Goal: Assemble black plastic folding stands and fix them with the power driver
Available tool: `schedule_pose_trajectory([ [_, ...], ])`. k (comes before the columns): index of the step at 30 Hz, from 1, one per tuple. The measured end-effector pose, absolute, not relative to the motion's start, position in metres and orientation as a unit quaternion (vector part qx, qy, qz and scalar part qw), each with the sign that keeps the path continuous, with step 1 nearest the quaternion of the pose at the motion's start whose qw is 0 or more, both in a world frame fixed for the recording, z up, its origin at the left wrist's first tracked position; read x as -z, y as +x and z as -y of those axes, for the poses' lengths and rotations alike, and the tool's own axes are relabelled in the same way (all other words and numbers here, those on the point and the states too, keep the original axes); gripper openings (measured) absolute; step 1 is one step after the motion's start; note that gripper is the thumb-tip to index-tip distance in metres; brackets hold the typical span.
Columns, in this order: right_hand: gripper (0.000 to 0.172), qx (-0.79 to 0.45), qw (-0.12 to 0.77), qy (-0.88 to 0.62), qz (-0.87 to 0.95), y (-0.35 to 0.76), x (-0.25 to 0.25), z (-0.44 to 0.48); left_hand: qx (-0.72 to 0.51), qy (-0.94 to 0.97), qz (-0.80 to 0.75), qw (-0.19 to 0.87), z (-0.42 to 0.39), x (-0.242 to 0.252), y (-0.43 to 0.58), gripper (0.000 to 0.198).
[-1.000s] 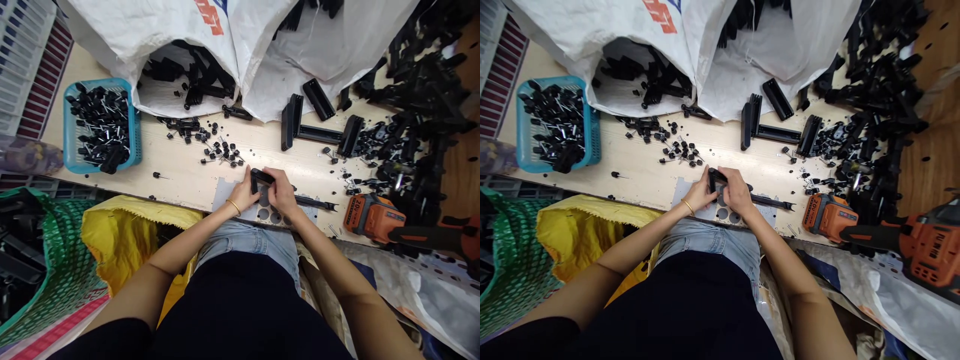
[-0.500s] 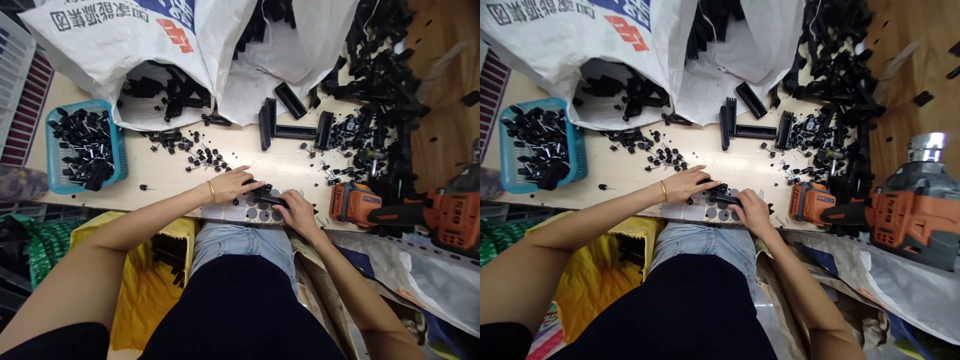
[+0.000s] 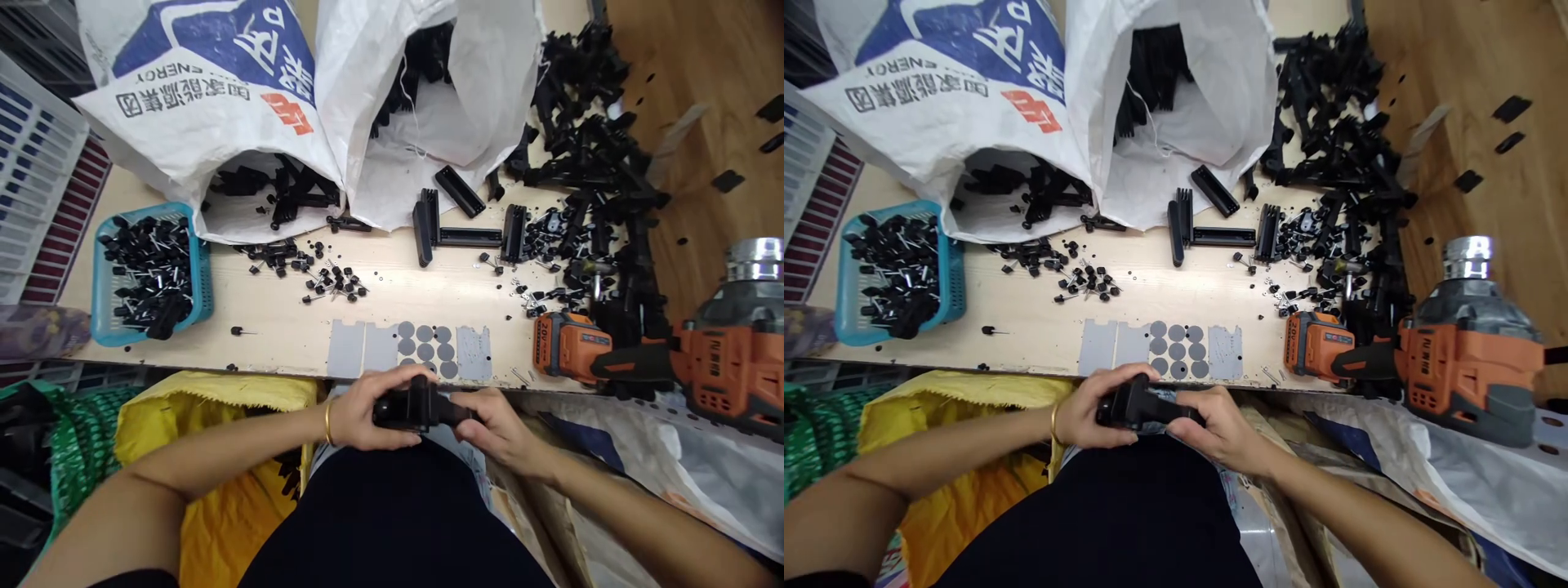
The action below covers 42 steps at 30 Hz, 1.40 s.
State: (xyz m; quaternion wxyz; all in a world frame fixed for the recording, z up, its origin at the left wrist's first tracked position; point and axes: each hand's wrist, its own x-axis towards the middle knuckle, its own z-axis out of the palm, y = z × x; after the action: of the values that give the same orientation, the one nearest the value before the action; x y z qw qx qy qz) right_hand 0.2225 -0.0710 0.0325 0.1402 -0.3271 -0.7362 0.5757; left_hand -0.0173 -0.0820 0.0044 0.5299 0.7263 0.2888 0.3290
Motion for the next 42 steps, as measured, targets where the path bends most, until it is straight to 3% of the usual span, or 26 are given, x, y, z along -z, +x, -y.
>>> schedule_pose_trajectory([
  [5, 0.056, -0.737, 0.225, -0.351, 0.531, 0.192, -0.03, 0.092, -0.495, 0.577, -0.37, 0.533, 0.108, -0.017, 0.012, 0.055],
  [9, 0.046, -0.699, 0.432, -0.359, 0.444, 0.15, -0.017, 0.083, -0.592, 0.575, -0.342, 0.45, 0.095, -0.03, 0.028, 0.059],
  [11, 0.038, -0.672, 0.488, -0.368, 0.417, 0.128, -0.002, 0.068, -0.588, 0.626, -0.353, 0.371, 0.084, -0.027, 0.028, 0.057],
  [14, 0.035, -0.61, 0.45, -0.381, 0.529, 0.109, 0.027, 0.023, -0.56, 0.692, -0.381, 0.252, 0.064, -0.009, 0.017, 0.056],
  [17, 0.035, -0.391, 0.365, -0.501, 0.681, 0.111, 0.056, -0.046, -0.503, 0.761, -0.384, 0.142, 0.044, 0.017, 0.004, 0.057],
  [20, 0.036, -0.168, 0.241, -0.558, 0.776, 0.13, 0.077, -0.117, -0.397, 0.844, -0.36, 0.021, 0.02, 0.04, 0.005, 0.043],
  [22, 0.029, -0.093, 0.179, -0.539, 0.818, 0.149, 0.086, -0.152, -0.302, 0.883, -0.357, -0.032, -0.001, 0.053, 0.015, 0.033],
  [24, 0.028, -0.055, 0.154, -0.548, 0.82, 0.169, 0.091, -0.173, -0.199, 0.906, -0.372, -0.039, -0.025, 0.063, 0.028, 0.036],
  [27, 0.03, -0.052, 0.181, -0.576, 0.796, 0.194, 0.089, -0.185, -0.09, 0.918, -0.385, -0.009, -0.06, 0.076, 0.041, 0.046],
  [31, 0.029, -0.098, 0.309, -0.581, 0.747, 0.219, 0.08, -0.171, -0.118, 0.919, -0.373, 0.042, -0.085, 0.084, 0.036, 0.064],
  [33, 0.027, -0.136, 0.364, -0.596, 0.703, 0.23, 0.079, -0.155, -0.178, 0.902, -0.386, 0.072, -0.089, 0.082, 0.02, 0.058],
  [36, 0.025, -0.224, 0.408, -0.618, 0.633, 0.246, 0.085, -0.131, -0.231, 0.807, -0.538, 0.081, -0.099, 0.076, -0.02, 0.032],
  [39, 0.023, -0.271, 0.432, -0.634, 0.581, 0.262, 0.096, -0.122, -0.165, 0.702, -0.691, 0.045, -0.119, 0.076, -0.061, 0.032],
  [42, 0.019, -0.225, 0.431, -0.674, 0.556, 0.276, 0.099, -0.126, -0.099, 0.702, -0.704, 0.037, -0.14, 0.081, -0.084, 0.036],
])
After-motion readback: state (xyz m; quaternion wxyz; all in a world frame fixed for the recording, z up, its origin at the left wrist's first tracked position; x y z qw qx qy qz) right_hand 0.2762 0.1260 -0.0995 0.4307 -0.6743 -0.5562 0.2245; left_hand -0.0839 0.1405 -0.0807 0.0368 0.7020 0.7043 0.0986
